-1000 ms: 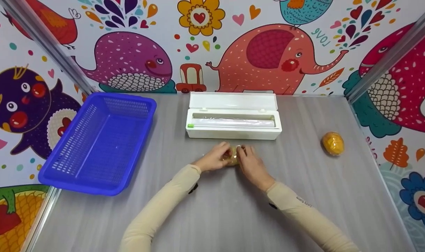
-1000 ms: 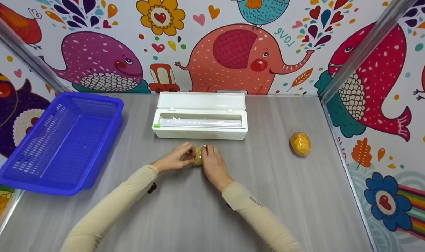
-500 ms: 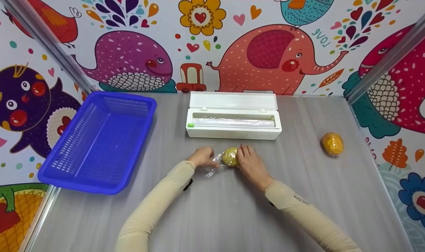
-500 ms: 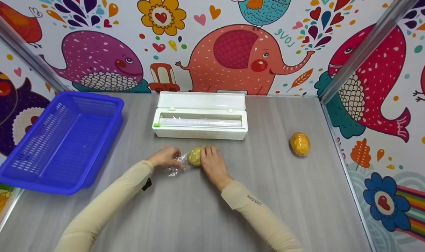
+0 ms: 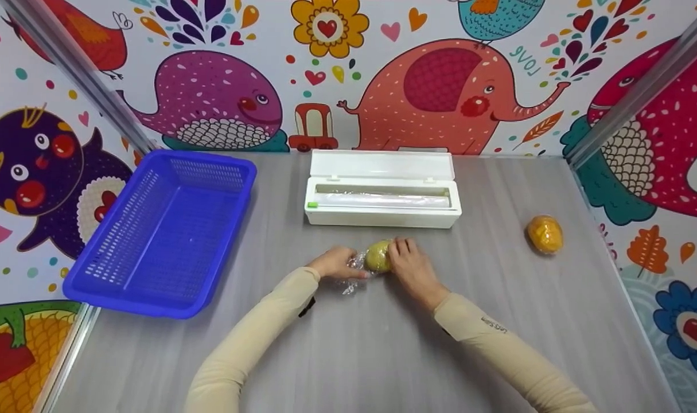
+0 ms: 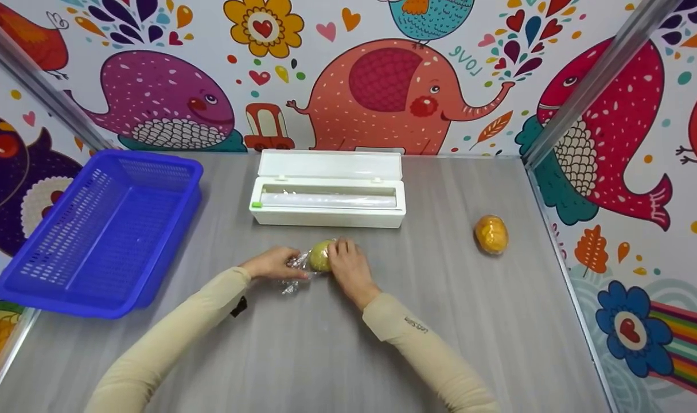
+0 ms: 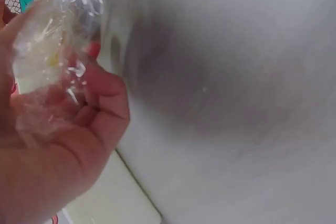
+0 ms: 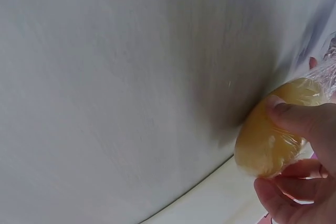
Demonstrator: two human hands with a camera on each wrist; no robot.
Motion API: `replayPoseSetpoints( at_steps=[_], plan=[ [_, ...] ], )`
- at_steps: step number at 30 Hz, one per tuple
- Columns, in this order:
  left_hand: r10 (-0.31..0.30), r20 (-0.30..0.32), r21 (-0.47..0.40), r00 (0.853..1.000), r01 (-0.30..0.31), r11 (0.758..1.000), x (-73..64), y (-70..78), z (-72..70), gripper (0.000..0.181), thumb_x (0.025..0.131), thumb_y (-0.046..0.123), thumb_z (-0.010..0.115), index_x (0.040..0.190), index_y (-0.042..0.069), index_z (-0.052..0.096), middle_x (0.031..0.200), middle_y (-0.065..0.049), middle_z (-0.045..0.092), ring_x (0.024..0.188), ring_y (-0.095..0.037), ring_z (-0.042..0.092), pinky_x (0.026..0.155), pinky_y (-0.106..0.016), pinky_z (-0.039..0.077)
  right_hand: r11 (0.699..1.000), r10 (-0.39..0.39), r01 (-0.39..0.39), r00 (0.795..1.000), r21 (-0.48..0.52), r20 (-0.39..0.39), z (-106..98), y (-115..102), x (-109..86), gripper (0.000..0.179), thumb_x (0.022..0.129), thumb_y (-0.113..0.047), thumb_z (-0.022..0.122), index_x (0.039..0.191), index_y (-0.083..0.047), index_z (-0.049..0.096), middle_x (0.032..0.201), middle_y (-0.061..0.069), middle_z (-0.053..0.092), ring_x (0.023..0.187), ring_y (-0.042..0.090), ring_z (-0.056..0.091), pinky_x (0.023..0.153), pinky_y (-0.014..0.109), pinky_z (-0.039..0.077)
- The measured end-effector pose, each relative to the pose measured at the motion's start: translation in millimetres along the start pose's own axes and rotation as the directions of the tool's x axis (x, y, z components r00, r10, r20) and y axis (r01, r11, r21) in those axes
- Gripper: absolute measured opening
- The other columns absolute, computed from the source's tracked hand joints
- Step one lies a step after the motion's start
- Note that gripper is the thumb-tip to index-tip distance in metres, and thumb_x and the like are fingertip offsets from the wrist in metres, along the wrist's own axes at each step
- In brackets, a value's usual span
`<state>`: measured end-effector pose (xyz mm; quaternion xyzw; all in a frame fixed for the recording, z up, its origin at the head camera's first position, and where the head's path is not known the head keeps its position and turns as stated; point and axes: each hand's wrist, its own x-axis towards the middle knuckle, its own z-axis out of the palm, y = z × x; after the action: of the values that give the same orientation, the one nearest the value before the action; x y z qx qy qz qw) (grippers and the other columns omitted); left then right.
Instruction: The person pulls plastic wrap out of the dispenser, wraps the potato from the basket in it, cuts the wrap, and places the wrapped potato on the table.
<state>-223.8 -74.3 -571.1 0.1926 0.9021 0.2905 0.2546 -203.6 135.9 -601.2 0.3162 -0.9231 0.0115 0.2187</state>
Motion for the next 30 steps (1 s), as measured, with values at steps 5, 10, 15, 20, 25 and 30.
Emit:
replayPoseSetpoints(
  at_steps=[5,10,15,20,25,30],
  plan=[
    [0.01,-0.093,0.206,0.996,0.01,0.979,0.1,8.5,9.1,0.023,0.08,0.021,0.079,0.077,0.006,0.063,0.065,0.002,0.052,0.062,-0.016,0.049,0.059,-0.033,0.046,1.0,-0.021,0.02,0.999,0.007,0.034,-3,-3,4.8,0.036,0.073,0.01,0.07,0.106,0.005,0.055,0.1,0.022,0.058,0.088,0.034,0.056,0.065,0.038,0.054],
    [0.127,-0.199,0.552,0.972,0.004,0.834,-3.5,21.7,23.6,0.008,0.085,0.009,0.068,0.078,0.008,0.068,0.073,-0.007,0.064,0.067,-0.023,0.061,0.057,-0.039,0.05,0.999,-0.041,0.04,0.998,0.026,0.052,-7,-4,10.7,0.032,0.078,0.009,0.07,0.107,0.003,0.056,0.101,0.022,0.059,0.089,0.035,0.055,0.064,0.039,0.054],
    [0.348,-0.25,0.811,0.903,-0.002,0.585,-5.8,29.1,37.4,0.007,0.085,0.011,0.067,0.079,0.014,0.068,0.066,0.0,0.062,0.056,-0.014,0.058,0.046,-0.029,0.042,0.993,-0.104,0.102,0.994,0.062,0.022,-5,2,13.5,0.028,0.079,0.008,0.066,0.105,0.003,0.056,0.099,0.02,0.058,0.088,0.034,0.054,0.065,0.039,0.054],
    [0.536,-0.17,0.941,0.827,-0.026,0.338,-6.4,29.4,43.2,0.006,0.087,0.018,0.064,0.082,0.019,0.068,0.06,0.007,0.056,0.05,-0.006,0.052,0.041,-0.024,0.038,0.98,-0.164,0.158,0.986,0.121,0.034,-4,9,14.0,0.031,0.078,0.008,0.066,0.107,0.002,0.057,0.105,0.019,0.059,0.094,0.034,0.054,0.075,0.042,0.052],
    [0.591,-0.068,0.965,0.804,-0.098,0.245,-3.4,32.1,44.1,0.012,0.087,0.022,0.063,0.076,0.024,0.068,0.06,0.009,0.057,0.052,-0.007,0.053,0.044,-0.024,0.04,0.918,-0.127,0.058,0.98,0.393,0.152,-7,19,14.0,0.054,0.071,0.012,0.072,0.122,0.003,0.056,0.124,0.023,0.056,0.111,0.041,0.05,0.088,0.049,0.047],
    [0.66,-0.018,0.968,0.751,-0.152,0.199,-1.4,33.9,46.1,0.012,0.084,0.023,0.066,0.073,0.028,0.07,0.061,0.011,0.058,0.052,-0.007,0.053,0.045,-0.024,0.042,0.716,-0.13,-0.131,0.94,0.686,0.315,-13,30,13.8,0.06,0.076,0.002,0.068,0.132,0.004,0.047,0.144,0.032,0.034,0.112,0.048,0.052,0.094,0.056,0.043]
  ],
)
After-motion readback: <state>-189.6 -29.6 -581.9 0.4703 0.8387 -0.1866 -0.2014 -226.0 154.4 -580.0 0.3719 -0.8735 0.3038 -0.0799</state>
